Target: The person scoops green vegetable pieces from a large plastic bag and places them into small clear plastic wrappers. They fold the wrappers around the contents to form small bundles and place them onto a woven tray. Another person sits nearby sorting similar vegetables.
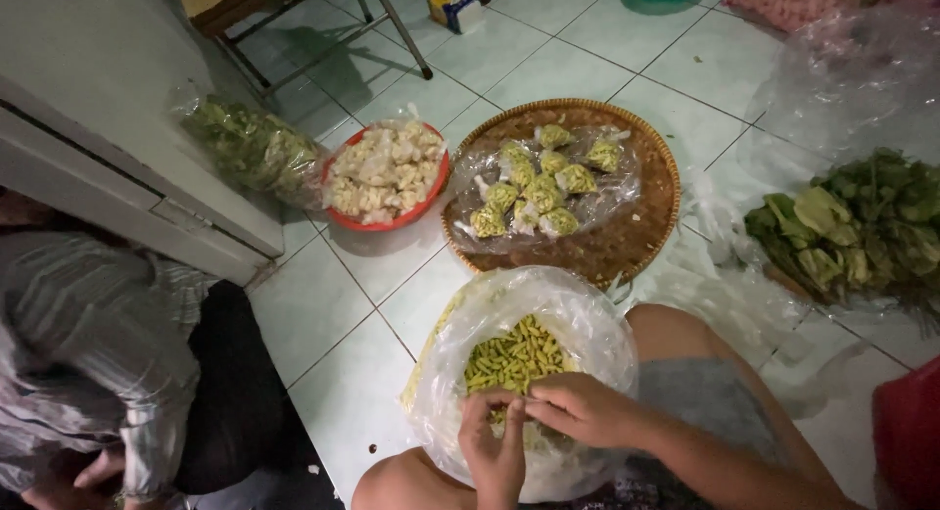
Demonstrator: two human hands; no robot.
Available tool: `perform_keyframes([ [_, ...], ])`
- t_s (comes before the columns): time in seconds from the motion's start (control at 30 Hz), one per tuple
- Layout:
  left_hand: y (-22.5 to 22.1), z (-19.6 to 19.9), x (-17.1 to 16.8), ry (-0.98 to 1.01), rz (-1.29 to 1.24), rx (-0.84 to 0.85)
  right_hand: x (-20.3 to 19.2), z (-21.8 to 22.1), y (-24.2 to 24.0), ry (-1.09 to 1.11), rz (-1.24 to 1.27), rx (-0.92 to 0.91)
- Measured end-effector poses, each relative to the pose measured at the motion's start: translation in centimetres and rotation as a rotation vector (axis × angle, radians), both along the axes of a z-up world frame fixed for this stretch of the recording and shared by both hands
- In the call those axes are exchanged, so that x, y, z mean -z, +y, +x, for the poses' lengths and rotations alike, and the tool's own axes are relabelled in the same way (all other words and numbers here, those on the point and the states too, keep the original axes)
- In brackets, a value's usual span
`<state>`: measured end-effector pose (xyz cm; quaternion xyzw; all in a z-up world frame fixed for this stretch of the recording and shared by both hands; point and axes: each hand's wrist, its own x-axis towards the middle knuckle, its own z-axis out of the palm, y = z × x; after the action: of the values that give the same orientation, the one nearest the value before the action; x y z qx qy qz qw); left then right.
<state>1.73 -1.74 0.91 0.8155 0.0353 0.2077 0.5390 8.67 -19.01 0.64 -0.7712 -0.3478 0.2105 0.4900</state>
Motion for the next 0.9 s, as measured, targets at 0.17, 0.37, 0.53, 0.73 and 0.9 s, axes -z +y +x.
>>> perform_keyframes([
  [0.17, 2.6, 0.3, 2.8, 0.321, -0.127, -0.038, -5.4, 7.8, -2.6, 0.323, -0.559, 0.111],
  [0.37, 2.1, -1.3, 5.3, 0.463, -0.111, 0.026, -12.0, 18.9, -4.0, 0.232, -0.483, 0.517],
  [0.53, 2.1, -2.4, 4.9, 0.518, -0.141, -0.036, -9.3, 21.9, -7.3, -0.007, -0.195, 0.912],
  [0.73, 3.2, -2.7, 6.6, 0.474, -0.177, -0.042, 8.5, 21.2, -19.7, 0.109, -0.669, 0.739],
  [0.9, 1.7, -2.1, 3.9, 0.590, -0.211, -0.071, 15.6, 14.2, -24.1, 0.327, -1.001, 0.789],
])
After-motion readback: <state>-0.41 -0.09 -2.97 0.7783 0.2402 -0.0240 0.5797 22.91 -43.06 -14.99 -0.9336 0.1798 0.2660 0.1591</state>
